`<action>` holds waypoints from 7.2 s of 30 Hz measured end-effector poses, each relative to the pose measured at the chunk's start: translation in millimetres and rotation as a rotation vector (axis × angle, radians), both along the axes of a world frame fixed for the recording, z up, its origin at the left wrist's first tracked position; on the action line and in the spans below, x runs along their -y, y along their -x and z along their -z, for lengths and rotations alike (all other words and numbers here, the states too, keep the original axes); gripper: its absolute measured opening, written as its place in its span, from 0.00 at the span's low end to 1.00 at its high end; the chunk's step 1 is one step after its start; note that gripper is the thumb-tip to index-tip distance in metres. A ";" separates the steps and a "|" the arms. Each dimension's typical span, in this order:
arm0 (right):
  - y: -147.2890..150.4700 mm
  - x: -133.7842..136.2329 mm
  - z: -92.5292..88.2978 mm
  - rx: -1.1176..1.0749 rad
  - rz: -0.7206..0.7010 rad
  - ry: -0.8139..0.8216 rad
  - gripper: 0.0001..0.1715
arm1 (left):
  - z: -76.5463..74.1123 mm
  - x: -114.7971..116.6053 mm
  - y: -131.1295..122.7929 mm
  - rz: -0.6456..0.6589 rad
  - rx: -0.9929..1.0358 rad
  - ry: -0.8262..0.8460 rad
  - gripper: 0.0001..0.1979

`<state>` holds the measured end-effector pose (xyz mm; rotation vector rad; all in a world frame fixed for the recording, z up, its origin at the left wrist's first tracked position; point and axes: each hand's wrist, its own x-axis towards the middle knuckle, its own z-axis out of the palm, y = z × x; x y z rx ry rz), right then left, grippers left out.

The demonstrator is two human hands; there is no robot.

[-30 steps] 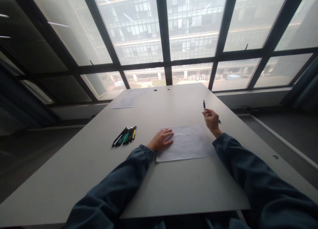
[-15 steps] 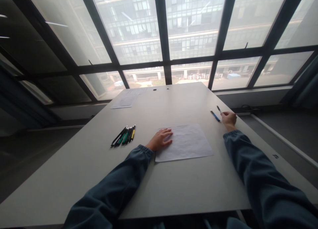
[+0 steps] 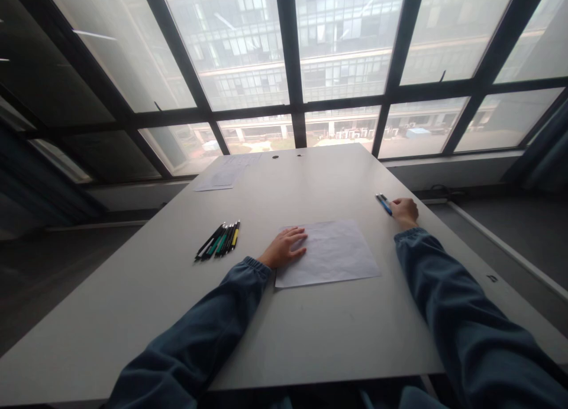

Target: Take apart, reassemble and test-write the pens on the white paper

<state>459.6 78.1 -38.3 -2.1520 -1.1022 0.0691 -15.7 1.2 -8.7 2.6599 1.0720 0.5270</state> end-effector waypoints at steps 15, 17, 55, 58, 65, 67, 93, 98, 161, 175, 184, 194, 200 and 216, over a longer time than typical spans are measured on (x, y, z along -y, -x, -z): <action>1.1 0.5 -3.6 -0.001 -0.032 0.062 0.16 | 0.7 -0.6 0.1 -0.002 -0.015 -0.007 0.25; 1.4 0.4 -3.9 0.003 -0.035 0.067 0.16 | 0.6 -0.6 0.0 -0.002 -0.018 -0.005 0.25; -17.3 -3.5 3.0 0.013 -0.188 0.096 0.20 | 3.7 -4.6 1.1 0.013 -0.004 -0.010 0.25; -17.6 -5.0 4.5 0.026 -0.201 0.088 0.21 | 4.4 -5.0 1.5 0.013 -0.002 -0.013 0.25; -16.1 -5.3 5.2 0.034 -0.249 0.095 0.22 | 3.9 -4.9 1.1 0.013 0.003 -0.021 0.25; -15.0 -4.3 4.1 0.033 -0.244 0.084 0.22 | 3.4 -4.5 0.9 0.013 0.004 -0.020 0.25; 32.2 5.5 -20.8 0.171 -0.137 -0.407 0.19 | 0.1 -1.9 -0.8 -0.006 -0.012 -0.004 0.25; 81.7 12.9 -28.9 0.155 -0.428 -0.486 0.16 | 2.6 -3.7 -0.3 -0.019 -0.023 0.012 0.26; 131.1 21.7 -1.7 0.064 -0.848 -0.121 0.12 | 7.9 -5.3 0.3 -0.015 0.006 0.008 0.25; 130.9 21.1 -1.6 0.062 -0.849 -0.107 0.12 | 10.7 -7.1 1.6 -0.014 0.007 -0.012 0.24; 131.7 24.0 -3.9 0.045 -0.844 -0.110 0.13 | -6.3 -6.1 2.5 -0.088 0.187 -0.078 0.19; 129.5 23.9 -2.8 0.053 -0.861 -0.109 0.13 | -74.8 -59.0 132.6 -0.842 0.213 0.012 0.15; 126.7 24.1 -1.0 0.054 -0.859 -0.105 0.13 | -71.5 -58.2 208.6 -1.089 0.065 0.090 0.12; 125.2 22.1 1.3 0.036 -0.858 -0.100 0.15 | -47.6 -57.3 209.6 -1.127 -0.037 0.250 0.13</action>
